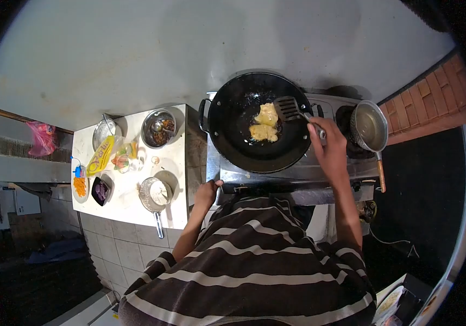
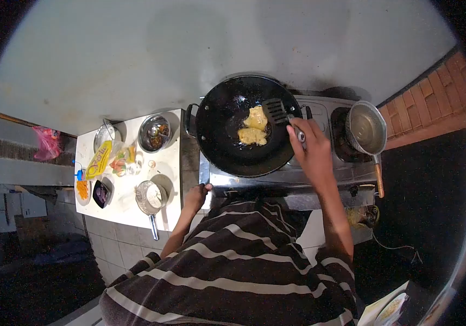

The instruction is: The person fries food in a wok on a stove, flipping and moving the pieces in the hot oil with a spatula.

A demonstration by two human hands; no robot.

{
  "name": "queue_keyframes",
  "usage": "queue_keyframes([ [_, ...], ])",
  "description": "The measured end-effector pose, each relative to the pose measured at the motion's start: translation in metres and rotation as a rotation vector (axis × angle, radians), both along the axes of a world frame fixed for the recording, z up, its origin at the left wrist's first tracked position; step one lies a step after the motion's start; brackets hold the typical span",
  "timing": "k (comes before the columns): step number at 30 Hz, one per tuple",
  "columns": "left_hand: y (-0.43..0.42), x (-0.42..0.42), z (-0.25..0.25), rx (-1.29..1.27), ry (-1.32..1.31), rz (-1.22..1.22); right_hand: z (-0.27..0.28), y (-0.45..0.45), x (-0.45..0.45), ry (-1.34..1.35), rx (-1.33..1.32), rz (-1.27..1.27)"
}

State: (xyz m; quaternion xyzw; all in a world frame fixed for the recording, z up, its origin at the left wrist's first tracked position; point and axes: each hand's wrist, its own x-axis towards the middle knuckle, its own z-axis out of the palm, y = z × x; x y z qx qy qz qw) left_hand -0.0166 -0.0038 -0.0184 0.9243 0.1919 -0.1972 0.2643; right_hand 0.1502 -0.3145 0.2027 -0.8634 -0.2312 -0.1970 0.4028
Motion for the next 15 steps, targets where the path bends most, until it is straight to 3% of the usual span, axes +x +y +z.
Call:
queue_keyframes([
  [7,-0.002,0.0,0.004,0.028,0.044,0.006,-0.011,0.019,0.018,0.079,-0.079,-0.021],
  [12,-0.001,0.0,0.004,0.025,0.07,0.002,-0.022,0.038,0.04,0.08,0.105,0.231],
  [15,-0.002,-0.001,0.003,0.042,0.081,0.008,-0.016,0.041,0.039,0.078,0.123,0.243],
])
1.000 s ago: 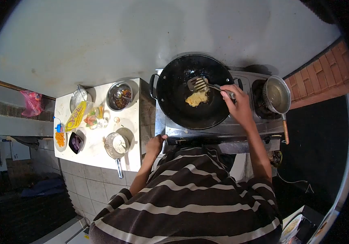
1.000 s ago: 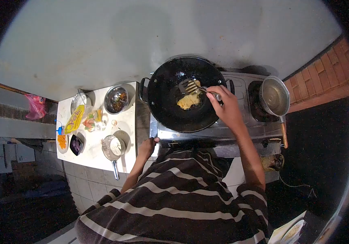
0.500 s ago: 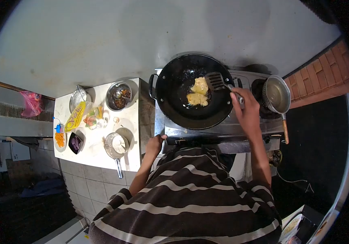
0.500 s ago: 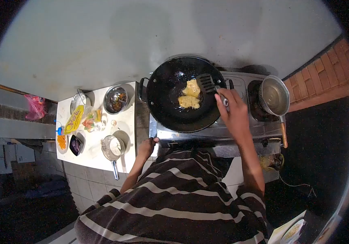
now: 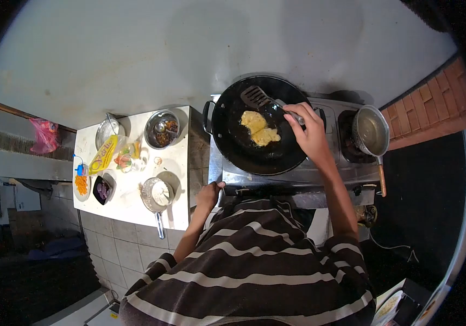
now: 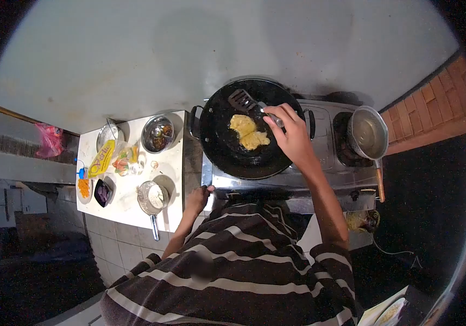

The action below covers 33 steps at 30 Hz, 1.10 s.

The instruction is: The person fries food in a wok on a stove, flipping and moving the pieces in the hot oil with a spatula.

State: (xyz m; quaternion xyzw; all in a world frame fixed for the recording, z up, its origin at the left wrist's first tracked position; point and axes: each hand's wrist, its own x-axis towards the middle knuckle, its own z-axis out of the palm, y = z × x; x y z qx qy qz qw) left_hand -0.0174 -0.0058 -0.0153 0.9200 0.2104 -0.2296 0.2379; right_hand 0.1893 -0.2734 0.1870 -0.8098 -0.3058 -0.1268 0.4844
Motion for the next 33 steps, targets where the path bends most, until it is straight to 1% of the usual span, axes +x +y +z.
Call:
queue_keyframes([
  [3,-0.003,0.001,0.004,0.011,0.024,0.017,0.011,-0.006,-0.007,0.016,-0.04,-0.061],
  [7,0.0,0.001,0.002,-0.026,0.0,0.014,0.016,-0.015,-0.022,0.025,-0.054,-0.08],
  [9,0.001,0.002,0.001,-0.03,-0.003,0.003,0.015,-0.017,-0.032,0.04,-0.044,-0.031],
  [12,0.0,0.002,0.001,-0.043,0.006,0.01,0.012,-0.015,-0.045,0.151,-0.071,0.007],
  [14,0.002,0.0,-0.002,-0.043,-0.033,-0.004,0.007,-0.015,-0.047,0.225,-0.112,0.039],
  [18,0.002,0.001,-0.003,-0.04,-0.046,-0.011,0.0,-0.015,-0.041,0.208,-0.121,0.027],
  [21,0.001,0.002,-0.001,-0.018,-0.008,-0.006,-0.004,-0.019,-0.035,0.126,-0.16,0.003],
  [23,0.001,0.002,0.001,-0.024,-0.02,-0.003,-0.006,-0.022,-0.032,0.003,-0.195,-0.047],
  [26,-0.001,0.002,0.009,-0.004,-0.017,-0.013,-0.004,-0.026,-0.032,0.005,-0.138,-0.078],
  [29,0.003,0.001,-0.008,0.015,-0.002,-0.038,0.005,-0.026,-0.041,0.028,-0.128,-0.112],
  [33,0.004,0.002,-0.007,0.003,0.002,-0.037,-0.001,-0.013,-0.054,0.071,-0.113,-0.108],
])
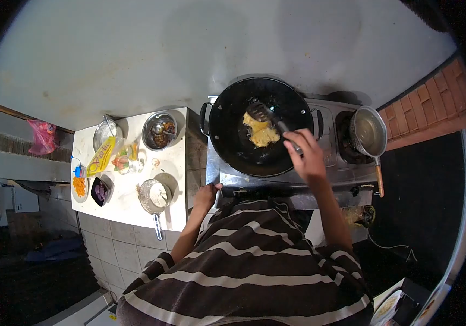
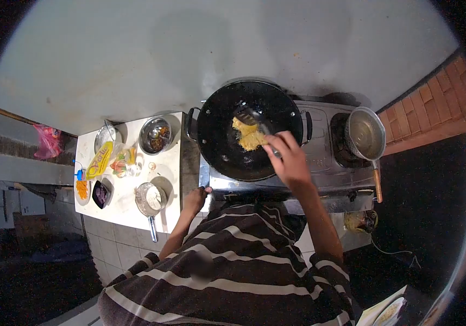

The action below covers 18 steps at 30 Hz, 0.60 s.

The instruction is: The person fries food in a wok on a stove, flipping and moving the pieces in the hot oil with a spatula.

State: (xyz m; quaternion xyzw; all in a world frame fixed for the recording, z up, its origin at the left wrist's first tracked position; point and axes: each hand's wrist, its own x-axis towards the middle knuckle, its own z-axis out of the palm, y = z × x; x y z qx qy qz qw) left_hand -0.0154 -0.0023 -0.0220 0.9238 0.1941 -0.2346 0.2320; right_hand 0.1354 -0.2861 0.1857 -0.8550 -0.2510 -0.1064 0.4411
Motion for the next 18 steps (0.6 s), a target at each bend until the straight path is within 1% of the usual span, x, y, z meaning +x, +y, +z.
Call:
queue_keyframes([
  [2,0.002,-0.001,-0.005,-0.004,-0.017,-0.005,-0.011,0.009,-0.005,-0.005,0.057,0.086],
  [6,-0.002,-0.001,0.007,0.001,-0.038,-0.01,-0.02,0.018,-0.009,-0.07,0.06,0.131],
  [8,-0.007,0.0,0.024,0.003,-0.012,0.017,-0.02,0.016,-0.008,-0.083,0.039,0.132],
  [13,-0.001,0.0,0.012,-0.031,-0.029,0.009,-0.016,0.005,-0.006,-0.099,-0.125,0.108],
  [17,-0.002,-0.001,0.013,-0.008,-0.025,0.017,-0.013,-0.002,-0.005,-0.091,-0.164,0.082],
  [18,-0.002,-0.001,0.011,-0.009,-0.026,0.02,-0.01,-0.004,-0.007,-0.051,-0.162,0.048],
])
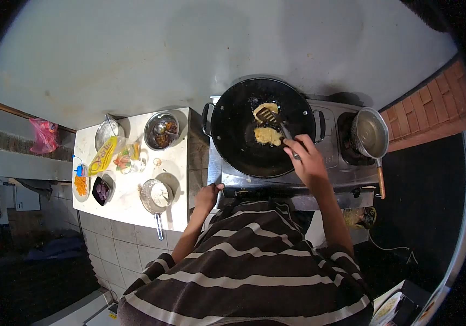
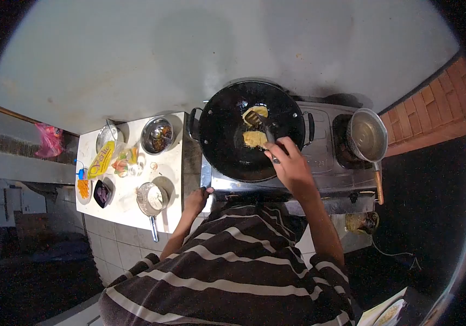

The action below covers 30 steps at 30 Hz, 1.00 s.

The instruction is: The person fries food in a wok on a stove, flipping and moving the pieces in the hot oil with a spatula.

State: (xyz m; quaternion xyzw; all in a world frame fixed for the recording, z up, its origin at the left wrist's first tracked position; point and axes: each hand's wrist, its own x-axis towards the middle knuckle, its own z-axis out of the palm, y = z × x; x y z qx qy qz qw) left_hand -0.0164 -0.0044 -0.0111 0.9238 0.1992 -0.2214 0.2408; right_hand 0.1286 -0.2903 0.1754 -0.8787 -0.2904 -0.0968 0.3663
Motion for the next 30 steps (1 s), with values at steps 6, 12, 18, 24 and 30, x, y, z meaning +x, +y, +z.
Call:
queue_keyframes([
  [6,-0.001,0.0,-0.002,-0.026,0.006,0.019,0.013,-0.017,0.001,0.066,0.118,-0.089],
  [12,-0.003,-0.001,-0.002,0.024,0.008,0.003,0.021,-0.029,-0.006,-0.011,0.171,-0.231],
  [18,0.0,-0.004,-0.015,0.022,-0.032,-0.005,0.008,-0.031,-0.015,0.058,0.325,-0.402],
  [24,-0.001,-0.003,-0.013,0.016,-0.021,0.011,-0.006,-0.032,-0.016,0.267,0.782,-0.564],
  [30,-0.003,0.001,-0.003,0.034,0.013,0.012,-0.015,-0.028,-0.02,0.375,0.891,-0.545],
])
